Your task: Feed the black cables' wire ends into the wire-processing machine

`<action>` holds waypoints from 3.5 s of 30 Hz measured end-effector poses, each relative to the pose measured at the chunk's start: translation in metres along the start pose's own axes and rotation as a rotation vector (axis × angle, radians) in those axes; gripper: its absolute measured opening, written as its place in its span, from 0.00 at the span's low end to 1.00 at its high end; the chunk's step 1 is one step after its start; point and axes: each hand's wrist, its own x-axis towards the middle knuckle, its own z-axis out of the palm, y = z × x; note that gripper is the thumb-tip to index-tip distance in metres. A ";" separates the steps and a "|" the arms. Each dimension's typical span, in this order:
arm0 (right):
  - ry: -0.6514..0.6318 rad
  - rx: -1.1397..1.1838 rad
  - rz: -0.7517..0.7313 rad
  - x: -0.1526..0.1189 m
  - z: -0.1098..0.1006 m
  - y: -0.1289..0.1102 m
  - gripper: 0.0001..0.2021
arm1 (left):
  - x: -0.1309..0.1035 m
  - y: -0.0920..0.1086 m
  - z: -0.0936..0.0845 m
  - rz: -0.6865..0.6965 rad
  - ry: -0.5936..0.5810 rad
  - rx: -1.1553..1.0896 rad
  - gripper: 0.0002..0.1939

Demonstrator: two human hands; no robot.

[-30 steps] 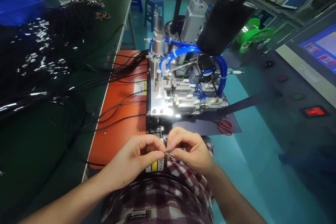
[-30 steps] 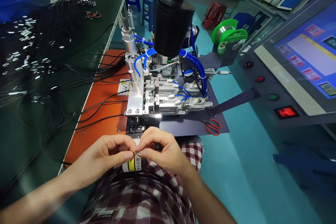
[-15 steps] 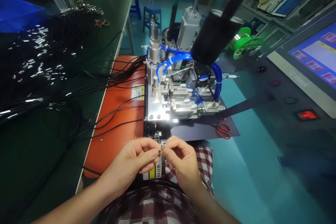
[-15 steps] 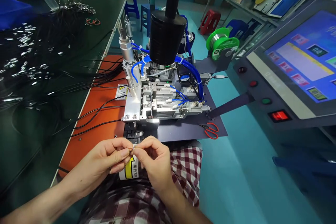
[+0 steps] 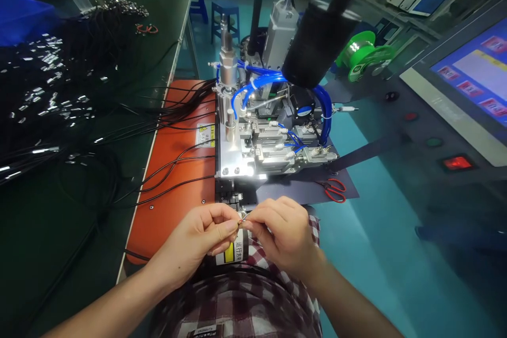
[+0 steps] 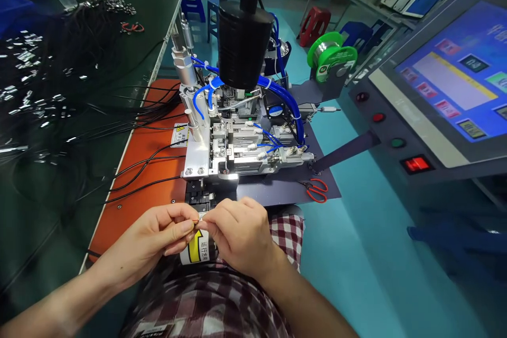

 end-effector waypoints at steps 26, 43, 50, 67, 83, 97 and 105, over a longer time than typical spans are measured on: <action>0.114 -0.024 -0.042 -0.008 0.015 0.012 0.22 | 0.001 0.000 -0.001 -0.003 -0.041 0.024 0.09; 0.250 -0.043 -0.119 -0.008 0.024 0.013 0.22 | -0.001 -0.002 -0.003 0.005 -0.068 0.086 0.10; 0.278 0.400 0.266 -0.019 0.022 0.014 0.22 | -0.005 0.008 0.000 0.053 0.082 0.211 0.10; 0.134 0.704 0.678 -0.016 0.038 -0.010 0.05 | -0.001 0.001 0.007 0.112 0.160 0.227 0.08; 0.068 1.092 0.733 -0.012 0.024 0.000 0.06 | 0.000 0.009 0.004 -0.007 0.107 0.176 0.06; -0.019 1.039 0.760 -0.011 0.016 0.001 0.08 | -0.002 0.006 0.001 -0.057 0.078 0.162 0.09; -0.045 0.866 0.660 -0.008 0.008 0.000 0.06 | -0.002 0.006 0.000 -0.055 0.068 0.196 0.06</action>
